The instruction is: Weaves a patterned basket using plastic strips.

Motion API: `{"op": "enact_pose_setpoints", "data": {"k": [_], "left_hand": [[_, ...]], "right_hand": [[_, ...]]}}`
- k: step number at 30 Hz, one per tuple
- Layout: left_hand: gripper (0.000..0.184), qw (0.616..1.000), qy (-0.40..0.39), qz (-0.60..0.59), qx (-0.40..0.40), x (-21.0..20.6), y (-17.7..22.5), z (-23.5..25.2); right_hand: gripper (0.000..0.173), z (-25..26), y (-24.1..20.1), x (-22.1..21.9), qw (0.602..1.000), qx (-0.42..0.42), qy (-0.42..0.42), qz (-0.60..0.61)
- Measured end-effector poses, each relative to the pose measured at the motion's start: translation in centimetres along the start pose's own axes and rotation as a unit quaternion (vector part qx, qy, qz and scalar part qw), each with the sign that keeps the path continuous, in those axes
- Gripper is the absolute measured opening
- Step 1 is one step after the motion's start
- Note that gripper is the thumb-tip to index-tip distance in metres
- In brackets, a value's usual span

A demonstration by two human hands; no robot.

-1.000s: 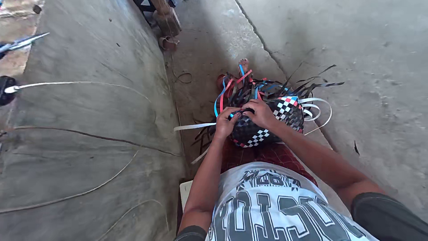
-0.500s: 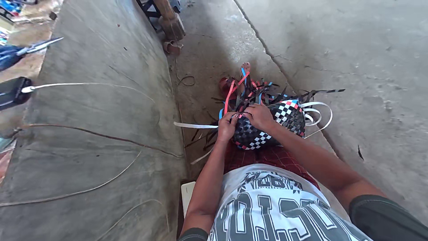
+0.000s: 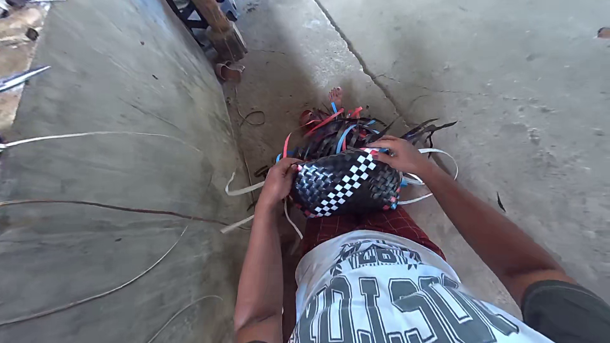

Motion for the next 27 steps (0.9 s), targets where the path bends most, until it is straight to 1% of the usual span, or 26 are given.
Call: {"op": "enact_pose_setpoints", "data": {"k": [2, 4, 7, 10, 13, 18, 20, 22, 24, 26, 27], "left_hand": [[0.030, 0.993, -0.020, 0.113, -0.042, -0.2, 2.8, 0.7], [0.029, 0.980, -0.026, 0.167, -0.106, -1.8, 6.3, 2.0], [0.025, 0.969, -0.068, 0.148, -0.184, -5.7, 10.5, 4.4], [0.028, 0.962, -0.094, 0.118, -0.228, -8.5, 12.8, 6.2], [0.027, 0.959, -0.110, 0.115, -0.233, -10.0, 13.5, 6.9], [0.012, 0.959, -0.091, 0.144, -0.225, -10.6, 13.8, 6.7], [0.009, 0.961, -0.084, 0.164, -0.208, -11.1, 14.2, 6.2], [0.010, 0.963, -0.090, 0.169, -0.190, -11.2, 14.7, 6.1], [0.013, 0.964, -0.090, 0.145, -0.203, -11.2, 15.1, 6.2], [0.018, 0.966, -0.101, 0.118, -0.209, -9.9, 15.3, 6.6], [0.022, 0.967, -0.112, 0.118, -0.196, -9.0, 15.2, 6.7]], "right_hand": [[0.033, -1.0, 0.8, -0.2, 0.998, 0.029, 0.010, 0.056], [0.034, -1.7, 1.0, -0.5, 0.993, 0.062, 0.025, 0.095], [0.030, -2.5, 0.8, -0.7, 0.986, 0.077, 0.041, 0.141], [0.025, -3.2, 1.2, -0.8, 0.982, 0.070, 0.059, 0.165], [0.023, -4.0, 1.8, -1.0, 0.978, 0.068, 0.077, 0.184], [0.013, -3.8, 2.0, -1.9, 0.975, 0.088, 0.104, 0.176], [0.010, -3.9, 2.1, -2.4, 0.975, 0.089, 0.119, 0.166], [0.011, -3.9, 2.2, -2.3, 0.973, 0.095, 0.127, 0.168], [0.012, -4.1, 2.3, -1.4, 0.973, 0.105, 0.120, 0.166], [0.013, -4.0, 2.6, 0.5, 0.978, 0.115, 0.110, 0.137], [0.014, -4.0, 2.8, 1.5, 0.982, 0.109, 0.101, 0.117]]}}
Point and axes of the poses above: each hand's wrist, its own z-axis towards the middle knuckle, its own x-axis out of the back of the hand, y = z × x, the point moved 2 cm from there along z, towards the middle knuckle, and after that the axes turned 7 degrees about -y, right-handed, at the moved point
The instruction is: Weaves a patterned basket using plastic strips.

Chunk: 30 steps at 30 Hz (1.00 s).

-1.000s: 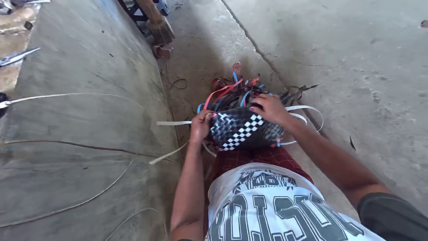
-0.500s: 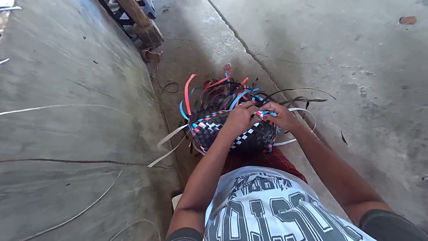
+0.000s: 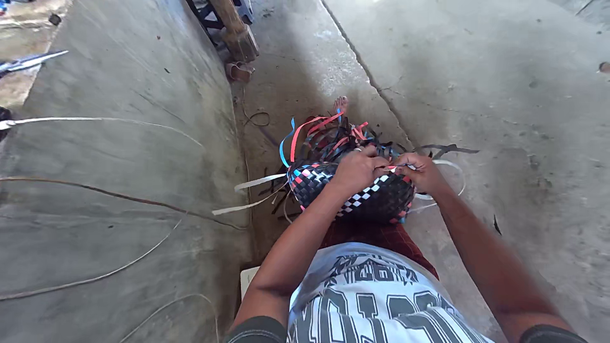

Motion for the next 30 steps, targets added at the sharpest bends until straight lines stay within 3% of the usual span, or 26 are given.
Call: {"op": "enact_pose_setpoints", "data": {"k": [3, 5, 7, 13, 18, 23, 26, 30], "left_hand": [[0.032, 0.999, -0.024, -0.003, 0.046, 0.5, -1.4, -0.6], [0.033, 0.998, -0.014, -0.001, 0.058, -0.3, -1.6, -0.6], [0.029, 0.998, -0.002, 0.000, 0.057, -1.0, -1.3, -0.5], [0.014, 0.997, 0.034, 0.056, 0.031, -2.0, -1.0, -0.7], [0.018, 0.998, 0.055, 0.031, 0.009, -1.1, -1.7, -1.5], [0.029, 0.989, 0.053, 0.064, 0.125, 0.8, -4.7, -5.0], [0.022, 0.983, 0.104, 0.058, 0.140, -0.7, -5.3, -5.6], [0.004, 0.964, 0.213, 0.083, 0.137, -2.6, -5.9, -5.8]], "right_hand": [[0.016, 0.4, -0.9, 1.4, 0.996, -0.035, -0.041, -0.074], [0.022, 0.7, -2.2, 0.0, 0.987, -0.033, -0.049, -0.150], [0.025, 0.5, -3.1, -2.3, 0.980, -0.031, -0.020, -0.193], [0.010, 0.5, -2.8, -4.5, 0.975, 0.011, 0.066, -0.214], [0.011, 0.9, -2.3, -4.0, 0.979, 0.002, 0.026, -0.201], [0.028, 2.4, -3.9, -4.2, 0.954, -0.096, -0.062, -0.279], [0.031, 4.0, -5.1, -7.8, 0.954, -0.064, -0.064, -0.285], [0.011, 5.3, -4.6, -10.4, 0.962, -0.028, 0.000, -0.271]]}}
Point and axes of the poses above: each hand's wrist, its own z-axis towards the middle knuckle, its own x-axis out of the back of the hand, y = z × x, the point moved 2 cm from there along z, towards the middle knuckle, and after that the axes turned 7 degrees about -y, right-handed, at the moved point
